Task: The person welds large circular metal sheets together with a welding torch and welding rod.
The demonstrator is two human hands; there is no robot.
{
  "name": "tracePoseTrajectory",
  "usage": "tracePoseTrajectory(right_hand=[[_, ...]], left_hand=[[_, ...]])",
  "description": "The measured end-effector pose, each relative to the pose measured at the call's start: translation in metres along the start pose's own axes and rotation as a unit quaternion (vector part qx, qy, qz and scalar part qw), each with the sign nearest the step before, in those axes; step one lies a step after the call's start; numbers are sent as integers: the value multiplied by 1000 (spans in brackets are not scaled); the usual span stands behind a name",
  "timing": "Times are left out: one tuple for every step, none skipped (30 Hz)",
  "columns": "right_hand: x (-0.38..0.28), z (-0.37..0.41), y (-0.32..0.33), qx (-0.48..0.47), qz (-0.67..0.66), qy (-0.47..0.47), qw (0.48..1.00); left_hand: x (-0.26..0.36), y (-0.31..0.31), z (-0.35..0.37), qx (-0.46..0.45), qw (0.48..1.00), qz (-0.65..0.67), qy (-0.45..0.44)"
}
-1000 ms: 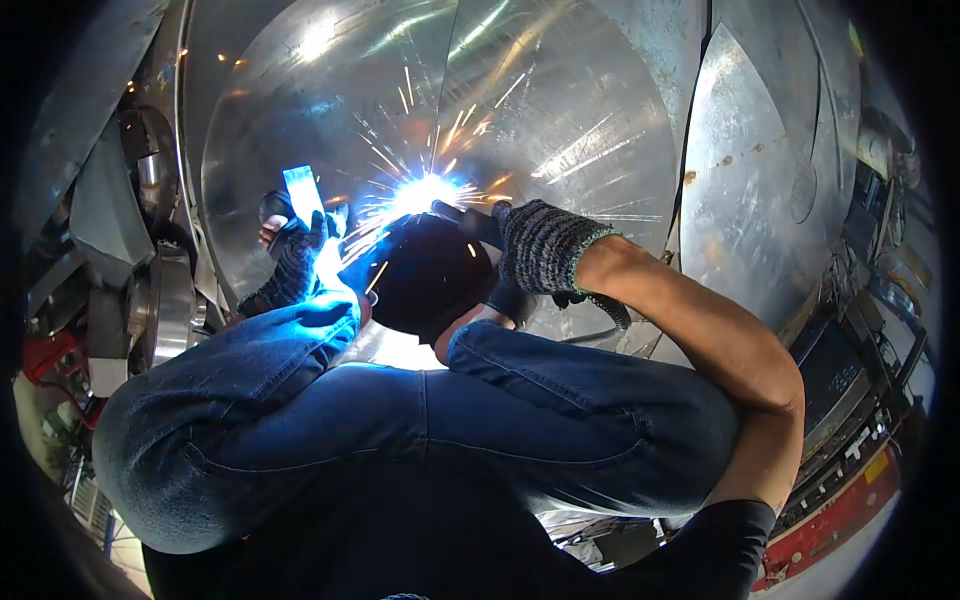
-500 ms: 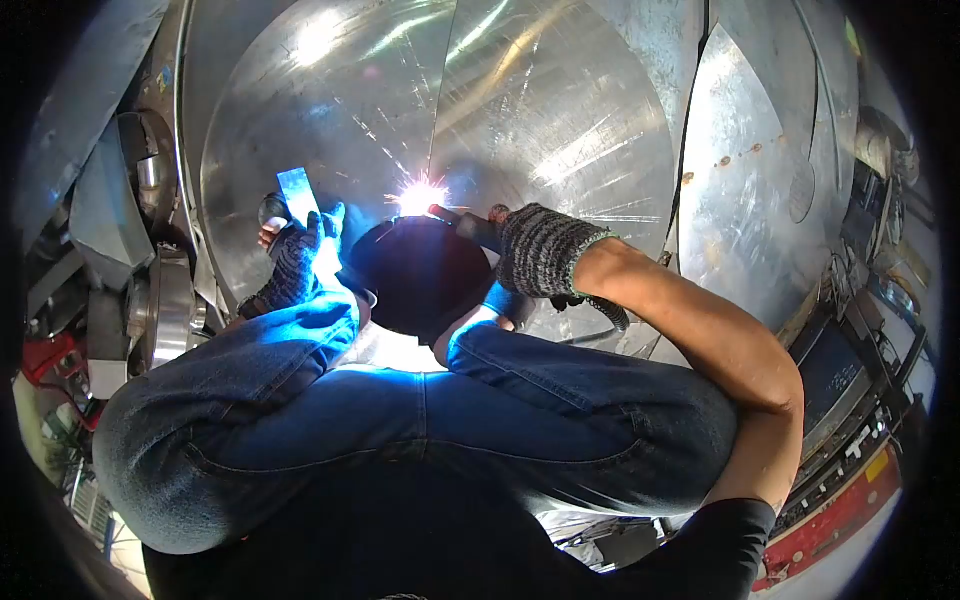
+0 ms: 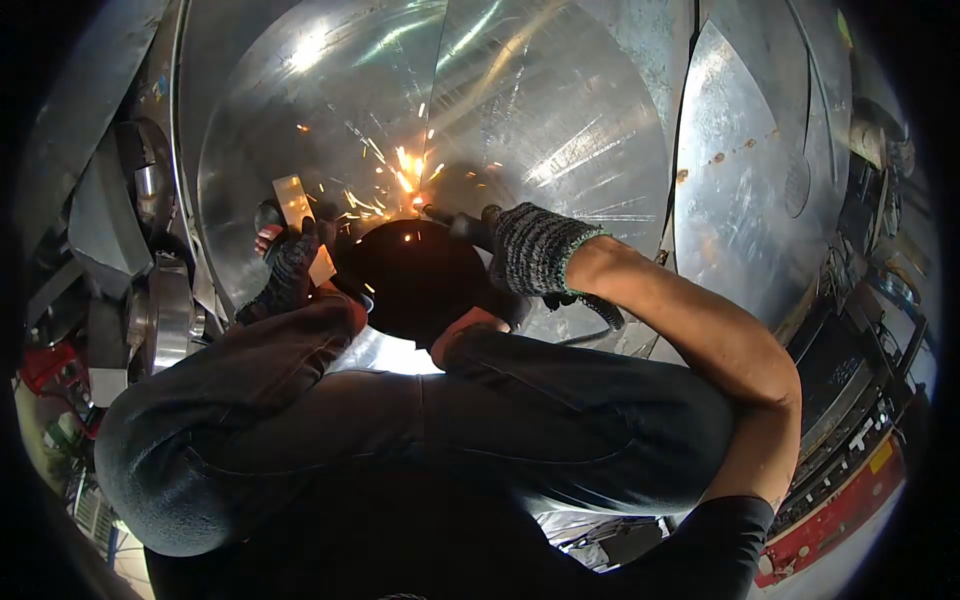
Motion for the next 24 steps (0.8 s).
tracePoseTrajectory(right_hand=[[4, -4, -4, 25, 6, 35, 999], [1, -3, -2, 25, 7, 35, 999], [-1, 1, 0, 9, -13, 16, 1000], [-2, 3, 1, -6, -33, -3, 999], [-3, 2, 0, -6, -33, -3, 999], [-2, 1, -1, -11, -20, -4, 1000], [-1, 0, -2, -15, -6, -6, 1000], [1, -1, -4, -15, -6, -6, 1000], [3, -5, -6, 5, 9, 12, 1000], [8, -10, -12, 25, 24, 30, 999], [3, -18, -19, 31, 44, 87, 995], [8, -19, -20, 31, 44, 87, 995], [13, -19, -20, 15, 33, 56, 998], [12, -15, -18, -1, 22, 26, 999], [12, -14, -18, 0, 22, 25, 999], [10, -14, -16, 16, 42, 42, 998], [8, -14, -14, 32, 62, 59, 996], [9, -13, -15, 33, 61, 60, 996], [9, -13, -16, 37, 60, 62, 996], [10, -14, -15, 42, 59, 66, 995], [14, -15, -17, 33, 35, 47, 998], [18, -15, -18, 23, 11, 29, 999], [15, -12, -16, 23, 12, 37, 999], [12, -9, -13, 22, 14, 46, 999]], left_hand=[[-1, 1, 0, -2, 1000, 0, 6], [-3, 2, 0, -4, 1000, -1, 13], [-4, 2, 1, -6, 1000, -1, 19], [-5, 4, 1, -8, 1000, -1, 25], [-6, 5, 2, -10, 999, -1, 31], [-7, 6, 2, -12, 999, -2, 38], [-7, 8, 2, -14, 999, -3, 45], [-7, 10, 3, -16, 999, -3, 51], [-8, 12, 3, -18, 998, -4, 56], [-8, 13, 4, -19, 998, -4, 62], [-11, 13, 4, -21, 997, -5, 68], [-8, 22, 4, -22, 997, -6, 75], [-15, 12, 5, -21, 997, -6, 74], [-18, 8, 6, -18, 997, 1, 71], [-20, 4, 7, -15, 998, 8, 67], [-23, 0, 7, -11, 998, 15, 63], [-26, -3, 8, -8, 998, 21, 59], [-29, -7, 9, -4, 998, 28, 55], [-32, -10, 10, 0, 998, 35, 51], [-34, -13, 9, 3, 998, 42, 48], [-37, -16, 10, 7, 998, 48, 44], [-39, -18, 10, 10, 998, 54, 41], [-43, -21, 11, 13, 997, 61, 37], [-46, -25, 12, 16, 997, 67, 34]])
Point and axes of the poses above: each hand's wrist, its own z-axis away from the middle knuckle, its own y-axis out of the back of the hand, x = y × z, the point moved 7 cm from there along -z, towards the middle knuckle, and after that the axes turned 14 degrees about x, right-handed, at the moved point
